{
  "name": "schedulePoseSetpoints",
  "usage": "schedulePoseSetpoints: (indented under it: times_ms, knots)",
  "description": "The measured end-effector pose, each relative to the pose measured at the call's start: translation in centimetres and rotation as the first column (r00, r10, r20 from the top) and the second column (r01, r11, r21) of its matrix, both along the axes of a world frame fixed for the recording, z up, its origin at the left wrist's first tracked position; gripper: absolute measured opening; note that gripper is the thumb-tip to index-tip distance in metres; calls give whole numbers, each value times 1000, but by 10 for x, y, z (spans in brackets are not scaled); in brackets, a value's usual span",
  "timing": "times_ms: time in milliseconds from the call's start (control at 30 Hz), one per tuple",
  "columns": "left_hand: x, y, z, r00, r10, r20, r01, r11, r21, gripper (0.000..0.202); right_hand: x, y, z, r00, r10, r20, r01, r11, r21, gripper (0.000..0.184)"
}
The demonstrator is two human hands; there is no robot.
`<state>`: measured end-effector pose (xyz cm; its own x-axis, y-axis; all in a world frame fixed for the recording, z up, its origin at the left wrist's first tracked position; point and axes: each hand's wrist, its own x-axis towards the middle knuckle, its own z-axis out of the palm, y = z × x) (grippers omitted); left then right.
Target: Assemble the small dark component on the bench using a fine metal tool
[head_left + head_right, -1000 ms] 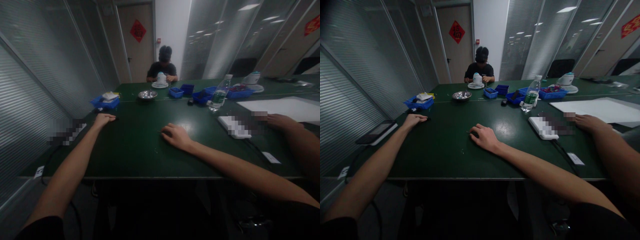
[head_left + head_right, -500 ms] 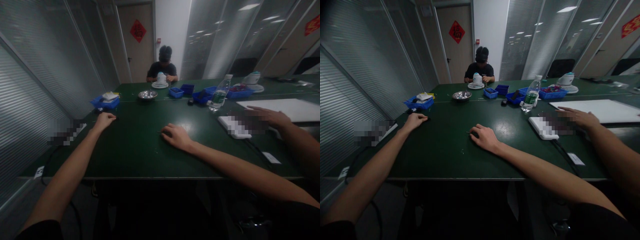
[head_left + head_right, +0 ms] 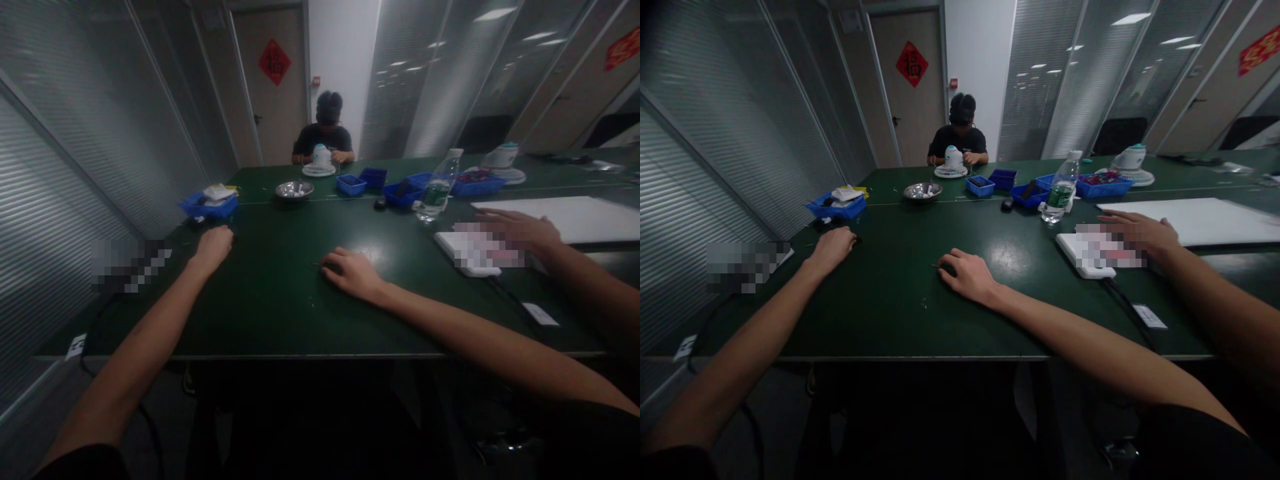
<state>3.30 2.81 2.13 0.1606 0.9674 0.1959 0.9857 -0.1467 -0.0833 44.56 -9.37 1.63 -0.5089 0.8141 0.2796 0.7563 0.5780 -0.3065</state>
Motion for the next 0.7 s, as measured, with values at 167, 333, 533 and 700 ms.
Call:
schedulePoseSetpoints:
  times_ms: [167, 333, 533, 700]
  knots:
    - [10, -6, 4, 951, -201, 233, 206, 979, 2, 23, -1, 1, 0, 1000, 22, -1, -22, 1000, 5, 28]
    - [65, -30, 4, 742, -444, 502, 525, 851, -24, 28, 0, 1, -1, 999, 49, -10, -49, 999, 13, 28]
    - [127, -62, -2, 462, -659, 593, 793, 606, 57, 25, -1, -1, 0, 995, 93, -29, -91, 995, 50, 28]
    - [139, -72, -1, 422, -647, 635, 813, 580, 50, 22, -2, -4, 1, 994, 113, 11, -114, 991, 72, 30]
